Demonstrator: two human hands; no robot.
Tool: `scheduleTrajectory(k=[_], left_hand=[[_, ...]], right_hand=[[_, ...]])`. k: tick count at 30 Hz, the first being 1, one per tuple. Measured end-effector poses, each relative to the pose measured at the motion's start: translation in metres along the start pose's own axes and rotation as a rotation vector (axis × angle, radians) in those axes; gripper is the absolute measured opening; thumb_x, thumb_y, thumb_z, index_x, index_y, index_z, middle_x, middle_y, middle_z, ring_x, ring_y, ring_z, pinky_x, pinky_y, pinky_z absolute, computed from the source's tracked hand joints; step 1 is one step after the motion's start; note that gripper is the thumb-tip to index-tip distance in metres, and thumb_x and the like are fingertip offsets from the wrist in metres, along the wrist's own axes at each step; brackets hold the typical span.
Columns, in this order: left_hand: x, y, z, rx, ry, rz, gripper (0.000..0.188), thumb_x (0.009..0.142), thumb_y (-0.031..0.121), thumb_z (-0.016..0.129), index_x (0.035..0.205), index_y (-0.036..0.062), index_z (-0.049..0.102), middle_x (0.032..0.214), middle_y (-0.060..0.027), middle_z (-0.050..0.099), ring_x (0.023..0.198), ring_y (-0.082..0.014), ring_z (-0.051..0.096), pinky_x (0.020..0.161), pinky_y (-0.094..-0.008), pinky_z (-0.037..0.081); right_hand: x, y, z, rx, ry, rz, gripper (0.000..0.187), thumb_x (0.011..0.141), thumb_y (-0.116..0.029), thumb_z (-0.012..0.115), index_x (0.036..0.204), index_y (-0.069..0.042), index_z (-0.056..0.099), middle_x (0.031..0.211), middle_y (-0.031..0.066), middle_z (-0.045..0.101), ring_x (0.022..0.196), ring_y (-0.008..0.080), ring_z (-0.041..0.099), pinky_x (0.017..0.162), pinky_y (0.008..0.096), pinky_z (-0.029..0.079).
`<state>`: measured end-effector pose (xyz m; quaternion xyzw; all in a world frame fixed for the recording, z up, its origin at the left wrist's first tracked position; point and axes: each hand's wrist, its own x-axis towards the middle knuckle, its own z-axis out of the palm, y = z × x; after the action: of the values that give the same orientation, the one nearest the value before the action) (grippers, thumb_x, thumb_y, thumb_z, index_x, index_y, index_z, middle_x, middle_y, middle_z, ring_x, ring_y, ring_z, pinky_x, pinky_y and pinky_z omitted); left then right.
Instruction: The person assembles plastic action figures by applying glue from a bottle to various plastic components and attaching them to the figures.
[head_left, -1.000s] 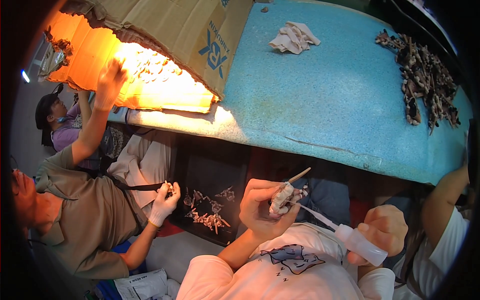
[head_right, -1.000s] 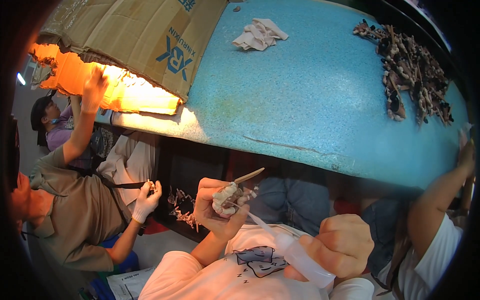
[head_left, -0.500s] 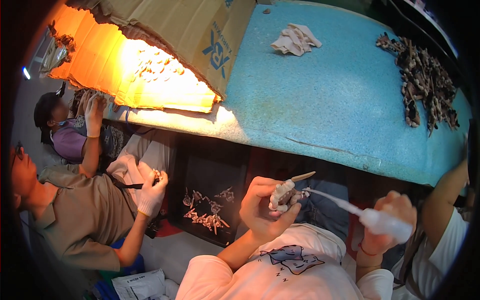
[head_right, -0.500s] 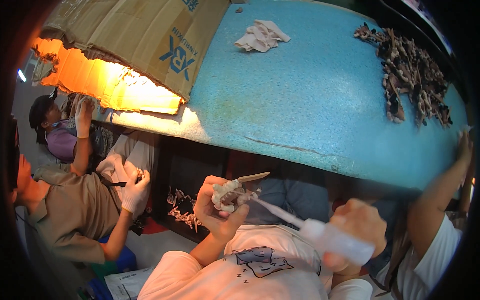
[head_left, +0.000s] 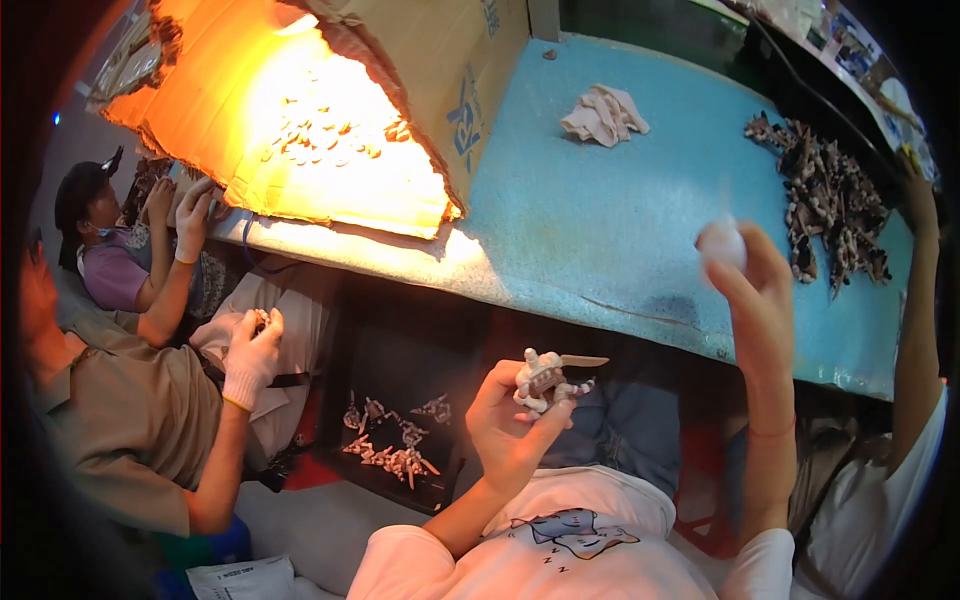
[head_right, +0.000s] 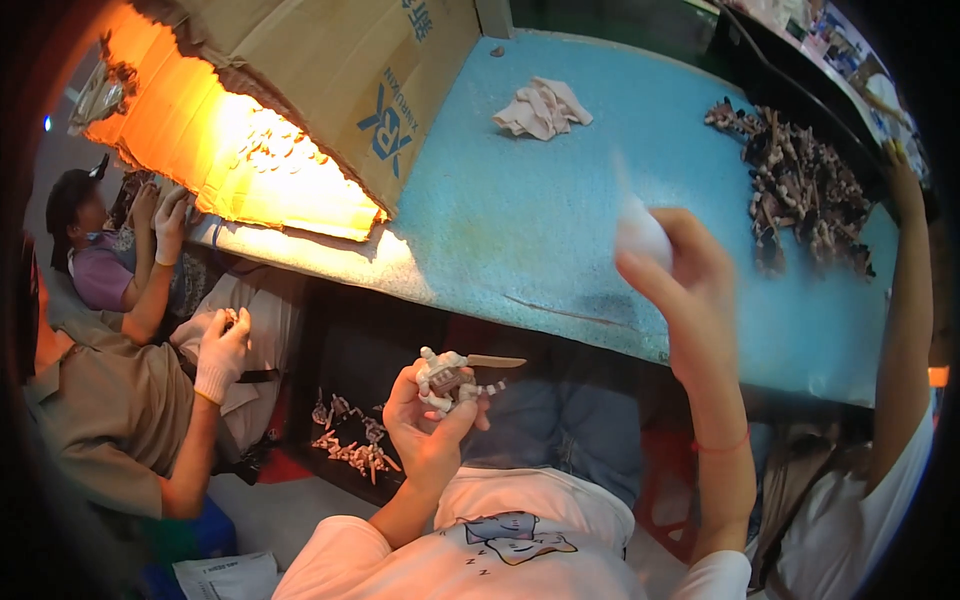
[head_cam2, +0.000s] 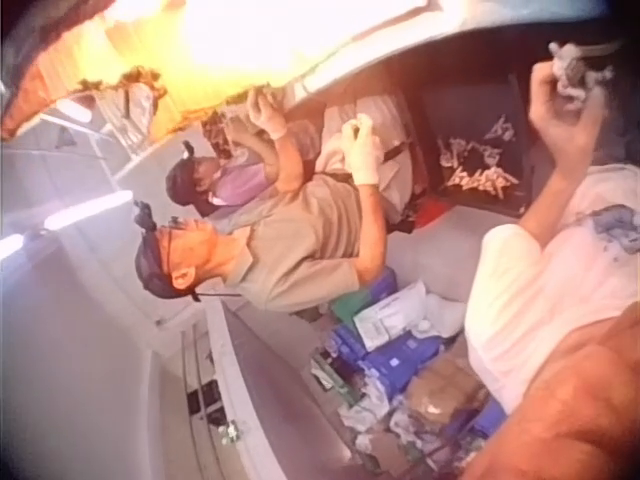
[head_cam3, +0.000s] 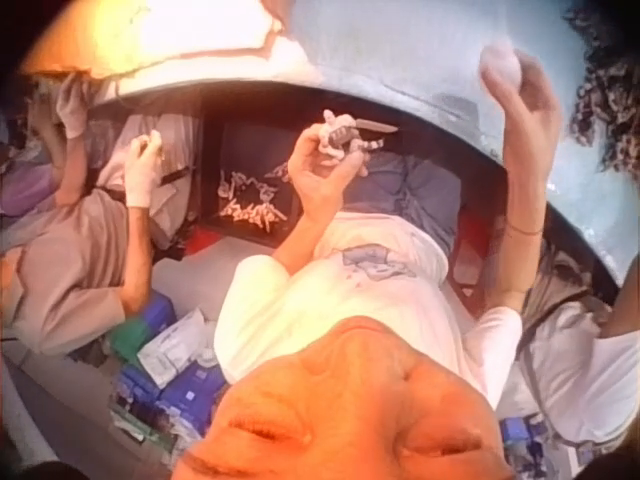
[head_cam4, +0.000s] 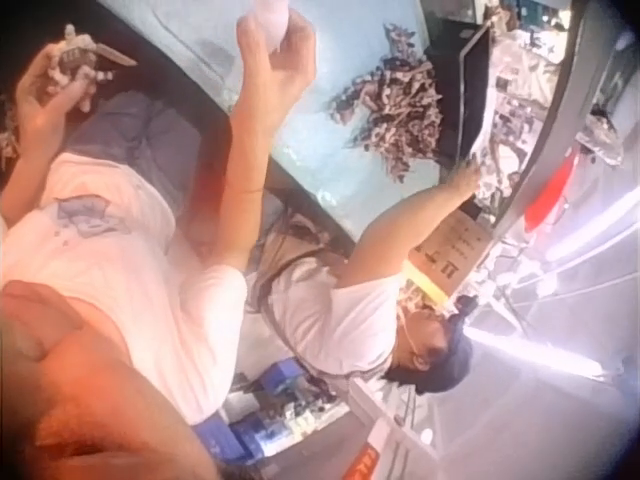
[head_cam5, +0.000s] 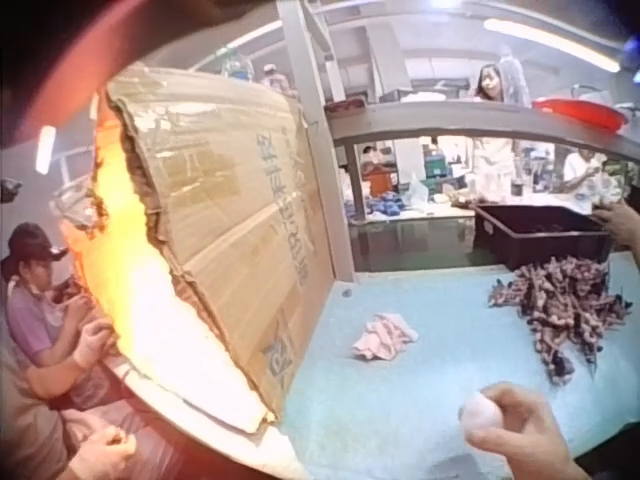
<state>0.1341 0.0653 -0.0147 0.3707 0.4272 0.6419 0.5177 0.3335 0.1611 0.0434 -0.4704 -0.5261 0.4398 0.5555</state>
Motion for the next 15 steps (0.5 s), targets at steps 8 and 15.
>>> scheduleTrajectory(k=[8,15], left_hand=[[-0.004,0.005,-0.032,-0.085,0.096,0.054,0.027,0.071,-0.012,0.055,0.093,0.0010,0.048,0.094,-0.0132,0.056,0.068,-0.0159,0.058,0.048,-0.0248,0.050],[-0.007,0.007,-0.069,-0.126,0.171,0.086,0.027,0.070,-0.011,0.058,0.092,0.0007,0.048,0.094,-0.0133,0.055,0.070,-0.0146,0.058,0.048,-0.0243,0.050]], right_hand=[[0.117,0.071,0.034,-0.263,-0.176,-0.111,0.034,0.071,-0.009,0.069,0.101,0.002,0.056,0.088,0.0038,0.059,0.084,0.0111,0.054,0.073,0.0231,0.043],[0.086,0.043,0.045,-0.678,0.068,-0.411,0.032,0.073,-0.003,0.064,0.104,-0.001,0.055,0.092,0.0065,0.062,0.086,0.0148,0.057,0.066,0.0266,0.047]])
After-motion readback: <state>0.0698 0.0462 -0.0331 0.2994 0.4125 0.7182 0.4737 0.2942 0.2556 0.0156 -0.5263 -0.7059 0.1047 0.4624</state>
